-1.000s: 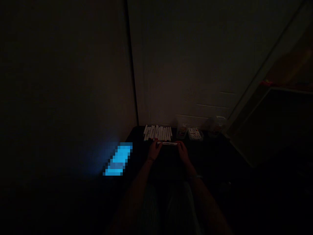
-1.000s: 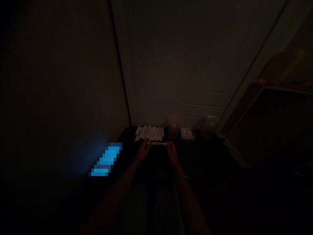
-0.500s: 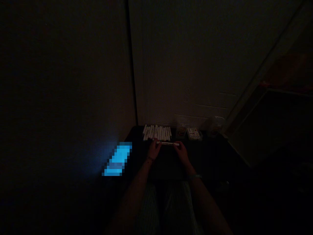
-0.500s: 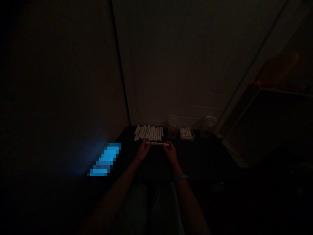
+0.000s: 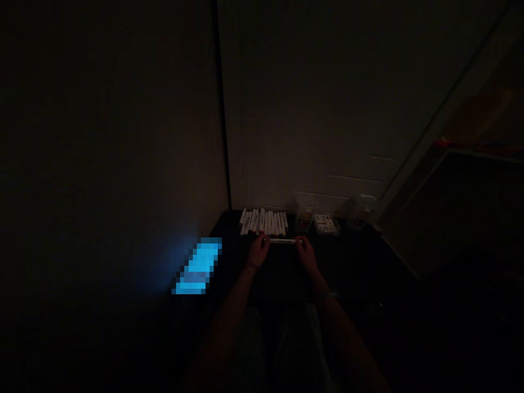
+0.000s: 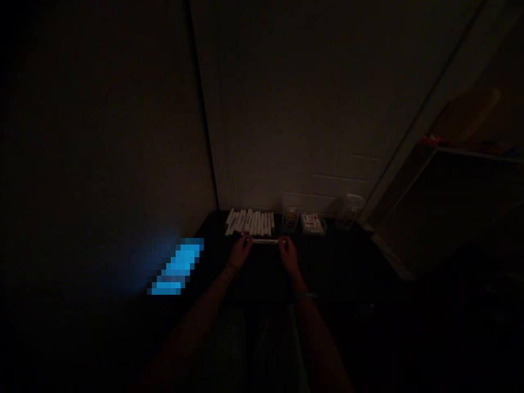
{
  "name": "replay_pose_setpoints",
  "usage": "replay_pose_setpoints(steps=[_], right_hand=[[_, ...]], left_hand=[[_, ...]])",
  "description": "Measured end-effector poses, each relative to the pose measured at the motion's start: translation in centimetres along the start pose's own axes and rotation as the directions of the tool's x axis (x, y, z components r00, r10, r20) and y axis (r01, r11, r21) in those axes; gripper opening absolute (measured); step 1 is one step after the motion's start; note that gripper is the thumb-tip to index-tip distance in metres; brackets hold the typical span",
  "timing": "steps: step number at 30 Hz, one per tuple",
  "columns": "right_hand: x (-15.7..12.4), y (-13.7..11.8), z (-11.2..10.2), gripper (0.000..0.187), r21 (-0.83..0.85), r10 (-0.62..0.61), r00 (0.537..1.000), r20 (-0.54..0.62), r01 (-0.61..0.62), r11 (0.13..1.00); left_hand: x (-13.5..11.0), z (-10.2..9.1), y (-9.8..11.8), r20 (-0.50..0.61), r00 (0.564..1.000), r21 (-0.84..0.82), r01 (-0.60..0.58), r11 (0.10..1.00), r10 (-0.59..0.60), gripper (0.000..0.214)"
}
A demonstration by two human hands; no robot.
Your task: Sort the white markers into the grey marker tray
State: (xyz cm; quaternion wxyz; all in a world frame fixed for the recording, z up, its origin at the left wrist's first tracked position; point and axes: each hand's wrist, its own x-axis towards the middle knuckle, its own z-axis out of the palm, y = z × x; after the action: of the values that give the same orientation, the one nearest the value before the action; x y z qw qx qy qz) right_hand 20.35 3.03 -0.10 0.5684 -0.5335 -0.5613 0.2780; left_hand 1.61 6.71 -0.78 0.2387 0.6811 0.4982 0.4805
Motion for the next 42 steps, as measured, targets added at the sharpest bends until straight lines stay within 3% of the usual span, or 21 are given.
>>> replay_pose_setpoints(steps=[18, 35, 42], right_hand=[[-0.06, -0.12, 0.23, 0.032, 0.012, -0.006, 1.0, -0.025, 0.006, 1.0], [-0.21, -0.55, 0.39, 0.028, 0.033, -0.002, 1.0, 0.03, 0.001, 0.999], [-0.19, -0.6, 0.26, 0.032, 0.027, -0.017, 1.0, 0.002, 0.017, 0.999]], left_hand=[[-0.38, -0.29, 0.74, 0.018, 0.999, -0.026, 0.05, 0.998, -0.05, 0.03], [-0.2, -0.26, 0.05, 0.051, 0.999, 0.02, 0.012, 1.0, -0.013, 0.026], [-0.18, -0.27, 0.25, 0.008, 1.0, -0.004, 0.016, 1.0, -0.016, 0.022]])
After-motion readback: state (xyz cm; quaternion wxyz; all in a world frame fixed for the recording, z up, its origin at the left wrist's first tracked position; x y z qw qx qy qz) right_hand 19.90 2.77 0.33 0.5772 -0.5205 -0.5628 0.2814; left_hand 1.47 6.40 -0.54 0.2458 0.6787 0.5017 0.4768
